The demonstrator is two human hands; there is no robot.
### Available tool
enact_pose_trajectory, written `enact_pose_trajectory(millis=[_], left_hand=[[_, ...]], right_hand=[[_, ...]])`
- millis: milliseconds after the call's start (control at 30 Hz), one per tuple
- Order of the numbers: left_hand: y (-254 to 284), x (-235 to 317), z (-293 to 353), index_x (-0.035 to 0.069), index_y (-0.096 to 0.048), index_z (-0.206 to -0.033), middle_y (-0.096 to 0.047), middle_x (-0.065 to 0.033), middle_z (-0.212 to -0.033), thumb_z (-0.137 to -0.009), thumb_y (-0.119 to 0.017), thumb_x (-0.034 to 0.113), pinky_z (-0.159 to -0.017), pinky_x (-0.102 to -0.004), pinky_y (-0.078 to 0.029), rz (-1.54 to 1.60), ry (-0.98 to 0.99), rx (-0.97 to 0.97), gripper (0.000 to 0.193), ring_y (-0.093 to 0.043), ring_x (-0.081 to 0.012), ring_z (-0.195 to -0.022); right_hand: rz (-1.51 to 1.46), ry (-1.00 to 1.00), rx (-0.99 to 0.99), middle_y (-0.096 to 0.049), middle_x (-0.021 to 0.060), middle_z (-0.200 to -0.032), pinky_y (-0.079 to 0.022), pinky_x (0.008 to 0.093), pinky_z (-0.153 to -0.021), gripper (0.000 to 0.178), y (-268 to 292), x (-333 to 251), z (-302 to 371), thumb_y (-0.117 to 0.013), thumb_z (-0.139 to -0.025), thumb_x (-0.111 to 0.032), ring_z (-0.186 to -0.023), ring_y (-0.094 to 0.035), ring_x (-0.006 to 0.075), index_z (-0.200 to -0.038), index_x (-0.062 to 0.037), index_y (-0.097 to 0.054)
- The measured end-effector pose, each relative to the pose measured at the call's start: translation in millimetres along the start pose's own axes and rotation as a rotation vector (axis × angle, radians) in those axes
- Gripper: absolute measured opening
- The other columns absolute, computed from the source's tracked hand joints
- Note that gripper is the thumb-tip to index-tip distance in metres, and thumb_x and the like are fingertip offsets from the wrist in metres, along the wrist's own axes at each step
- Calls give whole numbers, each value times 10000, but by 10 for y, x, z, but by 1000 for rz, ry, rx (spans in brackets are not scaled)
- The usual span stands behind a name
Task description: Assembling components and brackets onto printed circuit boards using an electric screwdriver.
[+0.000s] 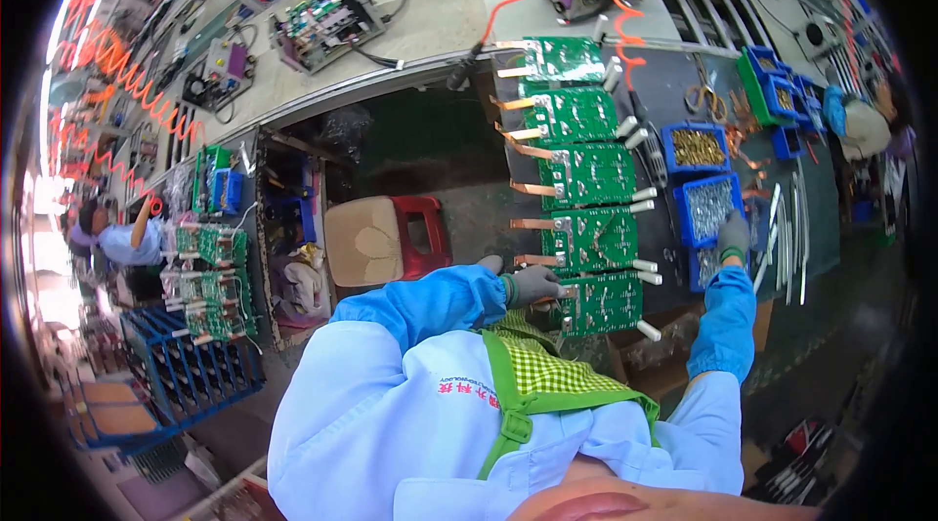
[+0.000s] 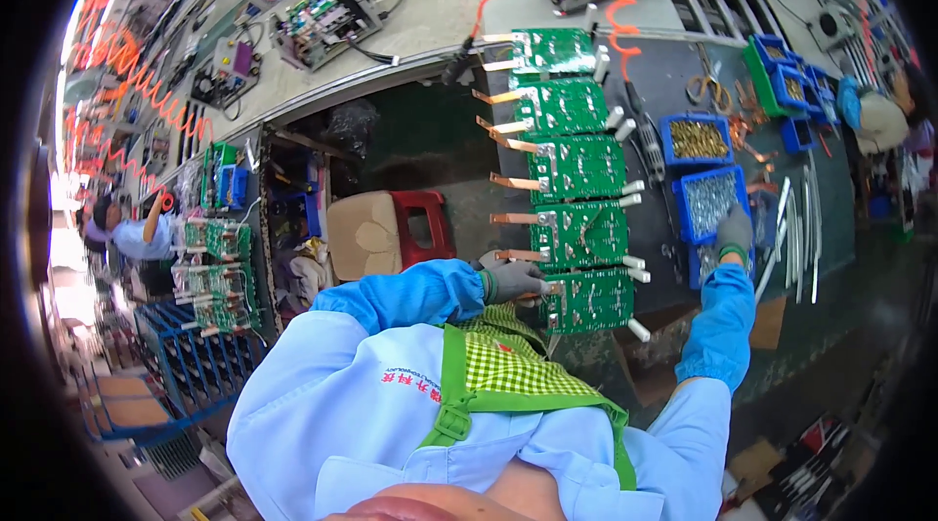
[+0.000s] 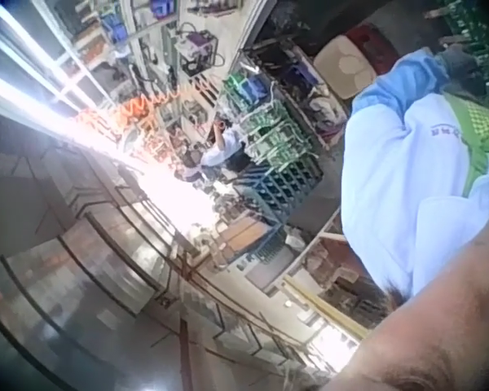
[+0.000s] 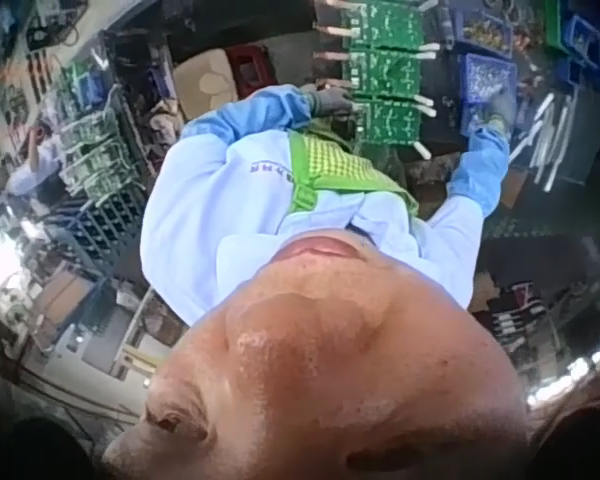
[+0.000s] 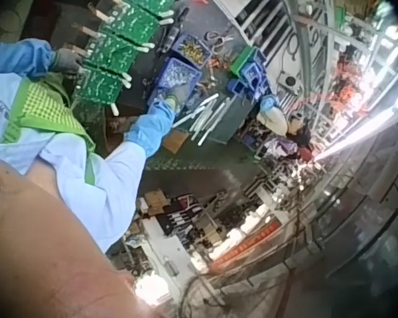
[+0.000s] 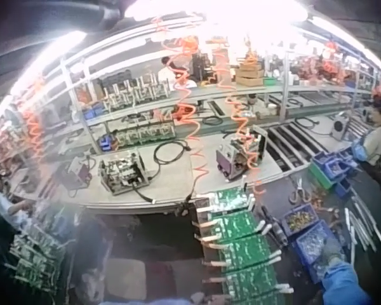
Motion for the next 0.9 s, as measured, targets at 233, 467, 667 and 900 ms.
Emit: enact_pose_trajectory(millis=[233, 467, 667, 900], left_hand=[[-55, 82, 13, -2, -608, -935, -620, -90, -770, -835, -579, 308, -553, -262, -479, -78, 59, -20, 327, -587, -134, -630], [37, -160, -131, -42, -538, -974, -567, -97, -825, -856, -566, 242, -556, -269, -491, 215, 88, -107, 309, -567, -164, -663], [57, -197, -274, -43, -531, -963, -571, -98, -820, -835, -578, 185, -556, -275, -492, 273, 78, -293, 266, -572, -173, -667], [49, -67, -200, -57, -538, -955, -584, -122, -818, -808, -580, 108, -541, -260, -496, 231, 25, -270, 225, -587, -180, -669]], right_hand=[[-552, 201, 414, -631, 93, -890, -451, 299, -731, 173, 1444, -283, 1026, -533, -850, -161, -809, -605, 186, -975, -50, -576], [-989, 152, 136, -611, 59, -841, -456, 277, -703, 191, 1533, -1422, 2685, -582, -811, -134, -783, -564, 115, -964, -20, -592], [-1016, 88, 185, -615, 82, -870, -461, 275, -709, 200, 433, -1882, 3273, -580, -819, -147, -801, -587, 141, -956, -3, -599], [-989, 16, 141, -595, 135, -845, -463, 354, -695, 179, -150, -1969, 3233, -576, -804, -189, -794, -586, 287, -889, -33, -597]])
Point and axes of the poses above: each hand's wrist, its own z-axis away from the middle knuckle, its own y-axis out of the back of the hand, x = y × z, the point moved 5 cm from there along -z, towards the middle knuckle
